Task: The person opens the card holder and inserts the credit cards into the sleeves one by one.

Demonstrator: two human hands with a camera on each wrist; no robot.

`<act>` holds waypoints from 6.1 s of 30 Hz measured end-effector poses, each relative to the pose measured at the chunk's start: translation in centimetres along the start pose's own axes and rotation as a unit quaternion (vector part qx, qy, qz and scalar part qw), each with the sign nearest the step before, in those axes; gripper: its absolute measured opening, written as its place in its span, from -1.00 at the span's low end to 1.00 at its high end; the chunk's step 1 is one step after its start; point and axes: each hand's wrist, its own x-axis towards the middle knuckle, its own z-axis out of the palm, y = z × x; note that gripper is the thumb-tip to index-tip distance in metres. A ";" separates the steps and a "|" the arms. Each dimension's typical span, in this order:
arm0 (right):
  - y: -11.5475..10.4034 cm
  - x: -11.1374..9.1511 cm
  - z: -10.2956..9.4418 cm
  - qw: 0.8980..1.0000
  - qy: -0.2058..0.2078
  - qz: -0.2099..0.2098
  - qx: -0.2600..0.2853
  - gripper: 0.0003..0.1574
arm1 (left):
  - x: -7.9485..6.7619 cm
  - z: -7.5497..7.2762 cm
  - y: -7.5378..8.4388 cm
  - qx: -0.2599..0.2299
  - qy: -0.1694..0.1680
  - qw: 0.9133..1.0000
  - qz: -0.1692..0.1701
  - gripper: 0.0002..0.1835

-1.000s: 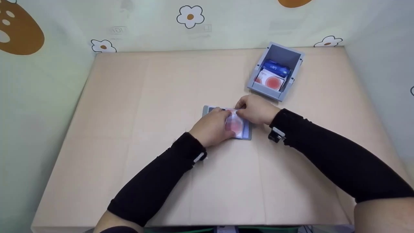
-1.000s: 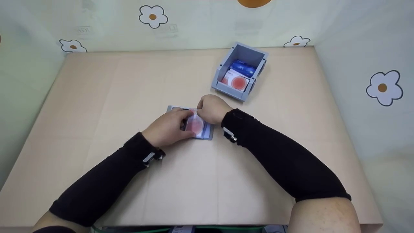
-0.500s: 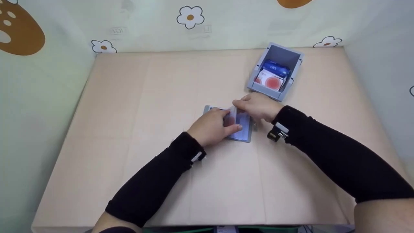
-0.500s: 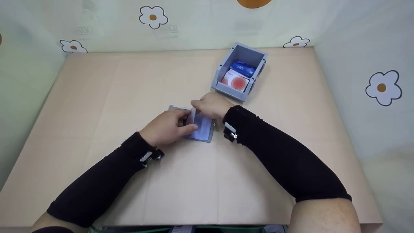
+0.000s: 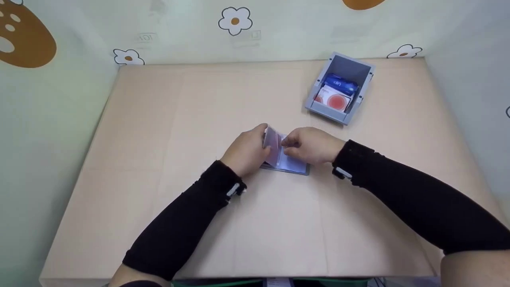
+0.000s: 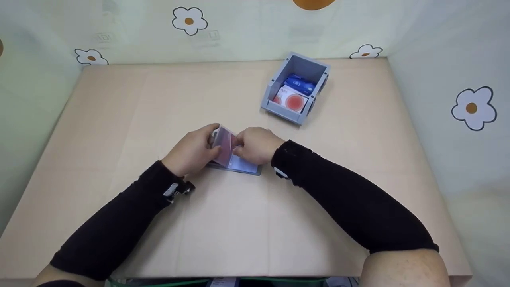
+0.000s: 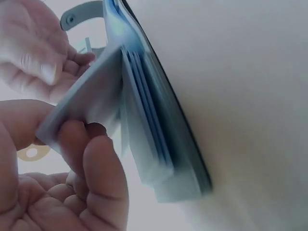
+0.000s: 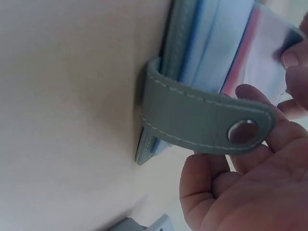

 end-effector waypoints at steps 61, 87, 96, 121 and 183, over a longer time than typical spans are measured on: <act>7.4 5.1 -10.3 0.941 0.066 0.214 -0.252 -0.51 | -0.6 1.0 -0.9 0.069 -0.016 0.997 0.023 -0.39; 8.4 4.1 -12.0 0.965 0.098 0.195 -0.148 -0.56 | -0.6 1.0 -1.1 0.061 -0.019 0.998 0.027 -0.40; 7.7 2.6 -12.2 0.965 0.144 0.201 -0.090 -0.63 | -0.6 1.1 -1.0 0.059 -0.020 0.998 0.022 -0.39; 0.7 -1.9 -5.1 0.984 0.100 0.108 0.103 -0.61 | -0.7 1.0 -1.1 0.081 -0.002 0.997 0.022 -0.38; 0.3 -0.4 1.4 0.974 0.090 0.176 0.109 -0.19 | -0.7 1.0 -1.0 0.099 -0.008 0.994 0.037 -0.35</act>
